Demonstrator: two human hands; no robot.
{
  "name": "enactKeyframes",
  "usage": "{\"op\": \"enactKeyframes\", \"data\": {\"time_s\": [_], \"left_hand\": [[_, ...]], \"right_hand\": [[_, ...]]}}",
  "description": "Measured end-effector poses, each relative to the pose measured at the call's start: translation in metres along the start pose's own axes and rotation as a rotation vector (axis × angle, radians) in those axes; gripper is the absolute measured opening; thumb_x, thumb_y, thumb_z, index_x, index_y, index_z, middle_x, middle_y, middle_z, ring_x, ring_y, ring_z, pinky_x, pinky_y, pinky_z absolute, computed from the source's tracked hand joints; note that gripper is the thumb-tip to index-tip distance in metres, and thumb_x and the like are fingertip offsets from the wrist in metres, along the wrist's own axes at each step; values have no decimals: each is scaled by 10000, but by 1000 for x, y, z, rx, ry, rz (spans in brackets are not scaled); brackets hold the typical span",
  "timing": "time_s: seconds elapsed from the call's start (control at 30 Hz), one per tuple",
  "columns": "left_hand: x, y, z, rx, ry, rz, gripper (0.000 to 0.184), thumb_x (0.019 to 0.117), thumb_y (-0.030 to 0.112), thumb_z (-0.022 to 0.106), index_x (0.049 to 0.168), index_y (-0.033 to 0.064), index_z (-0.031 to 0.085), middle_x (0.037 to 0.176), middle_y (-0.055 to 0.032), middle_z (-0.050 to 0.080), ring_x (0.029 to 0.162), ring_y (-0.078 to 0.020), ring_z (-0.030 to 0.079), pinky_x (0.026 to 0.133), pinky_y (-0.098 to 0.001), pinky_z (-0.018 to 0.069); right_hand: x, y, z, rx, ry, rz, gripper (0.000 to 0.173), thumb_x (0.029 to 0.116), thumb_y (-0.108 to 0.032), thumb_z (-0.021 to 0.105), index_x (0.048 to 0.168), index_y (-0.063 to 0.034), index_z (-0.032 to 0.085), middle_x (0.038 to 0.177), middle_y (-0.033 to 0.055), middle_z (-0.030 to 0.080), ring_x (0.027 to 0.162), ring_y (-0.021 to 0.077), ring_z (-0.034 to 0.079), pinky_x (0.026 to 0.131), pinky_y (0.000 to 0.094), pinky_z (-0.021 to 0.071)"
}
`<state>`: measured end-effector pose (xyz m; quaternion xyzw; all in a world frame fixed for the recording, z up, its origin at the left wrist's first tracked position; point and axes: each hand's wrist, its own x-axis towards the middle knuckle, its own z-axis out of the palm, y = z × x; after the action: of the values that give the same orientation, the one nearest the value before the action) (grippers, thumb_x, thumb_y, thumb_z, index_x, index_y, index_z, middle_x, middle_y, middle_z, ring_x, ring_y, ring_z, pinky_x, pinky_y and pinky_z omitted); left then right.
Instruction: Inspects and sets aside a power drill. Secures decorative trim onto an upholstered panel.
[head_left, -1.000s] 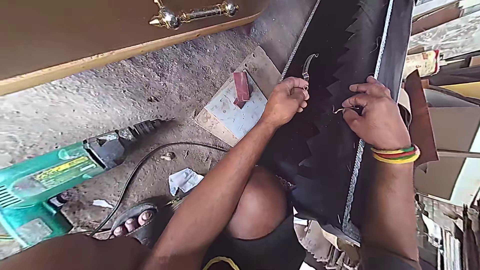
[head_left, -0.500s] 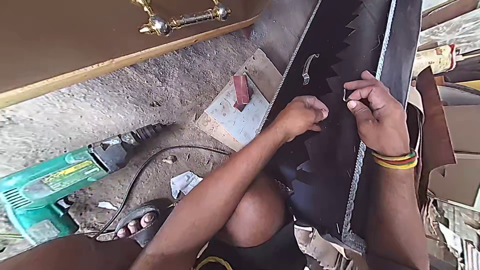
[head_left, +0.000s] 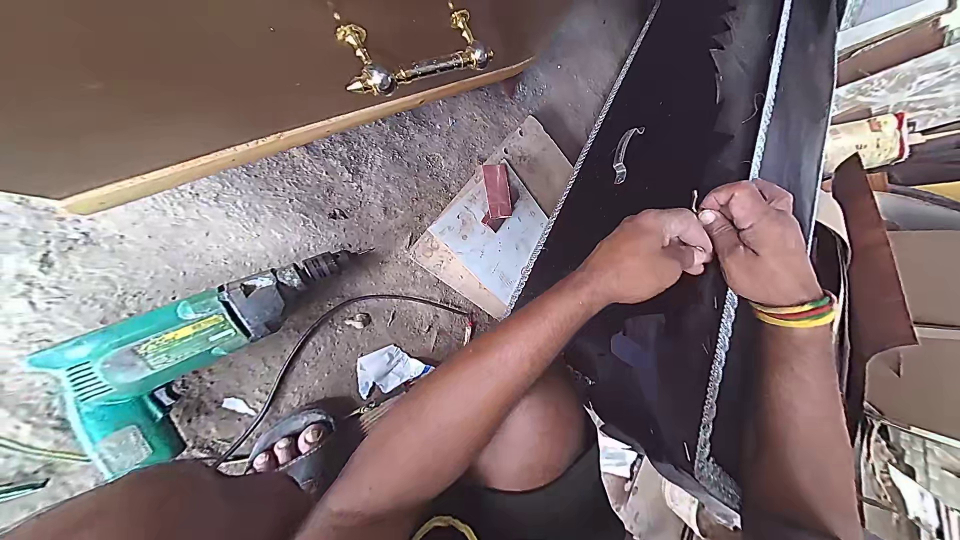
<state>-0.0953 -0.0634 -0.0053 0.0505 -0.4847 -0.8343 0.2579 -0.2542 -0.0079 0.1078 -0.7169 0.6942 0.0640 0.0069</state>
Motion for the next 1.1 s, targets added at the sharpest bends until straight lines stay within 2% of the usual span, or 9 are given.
{"op": "enactKeyframes", "data": {"time_s": [0.1,0.2,0.27,0.33,0.43,0.53,0.67,0.9,1.1], "left_hand": [[1,-8,-8,-233,-21,-135,174,1068,20,491,1201,-31,590,1126,-147,742,974,-190,753,848,-342,627],[5,-24,-15,-299,123,-204,172,1055,63,551,1197,0,625,1114,-139,735,962,-217,744,830,-384,629],[7,-36,-21,-217,252,-215,163,1045,125,603,1158,45,688,1090,-120,709,951,-234,704,840,-443,602],[9,-43,-25,-216,332,-216,153,1042,143,611,1142,71,703,1076,-114,704,935,-232,690,829,-448,588],[14,-44,-22,-334,366,-200,149,1037,83,601,1151,39,686,1009,-102,695,855,-177,686,775,-354,597],[20,-43,-17,-371,354,-162,158,1023,28,600,1161,7,674,977,-113,701,812,-161,695,751,-327,607],[32,-56,-13,-289,349,-80,149,988,1,634,1121,-5,700,961,-117,731,839,-177,721,777,-346,622],[37,-63,-2,-26,344,76,141,993,47,632,1069,52,751,912,-51,753,822,-140,711,790,-364,603],[33,-65,3,72,380,206,171,944,-19,660,1084,21,748,970,-84,762,866,-143,726,837,-366,610]], "right_hand": [[5,-2,-1,-80,-64,-11,211,1028,-171,464,1003,-46,631,813,79,632,858,234,646,1079,612,326],[6,-1,-2,-88,-107,-14,214,1027,-179,475,1008,-66,656,809,62,641,833,238,650,1074,657,318],[6,0,-3,-90,-131,-14,228,1023,-184,480,1012,-71,678,834,60,659,864,247,657,1086,670,309],[7,-2,-5,-103,-165,-10,237,1022,-179,485,1020,-68,694,870,72,676,901,269,659,1098,670,299],[7,-3,-6,-129,-195,-34,227,1011,-170,529,988,-75,734,997,98,728,1024,310,672,1073,665,340],[10,-4,-7,-128,-214,-31,176,965,-148,595,929,-90,757,1141,124,690,1115,336,625,988,636,384],[11,-4,-9,-149,-223,-26,162,958,-144,611,930,-98,764,1080,117,704,1059,340,631,958,628,394],[9,-4,-10,-141,-228,-60,196,960,-129,577,940,-99,769,1063,110,722,1047,358,634,946,630,400],[10,-2,-7,-142,-223,-31,209,982,-165,572,934,-109,767,1068,110,729,1060,351,641,974,631,390]]}}
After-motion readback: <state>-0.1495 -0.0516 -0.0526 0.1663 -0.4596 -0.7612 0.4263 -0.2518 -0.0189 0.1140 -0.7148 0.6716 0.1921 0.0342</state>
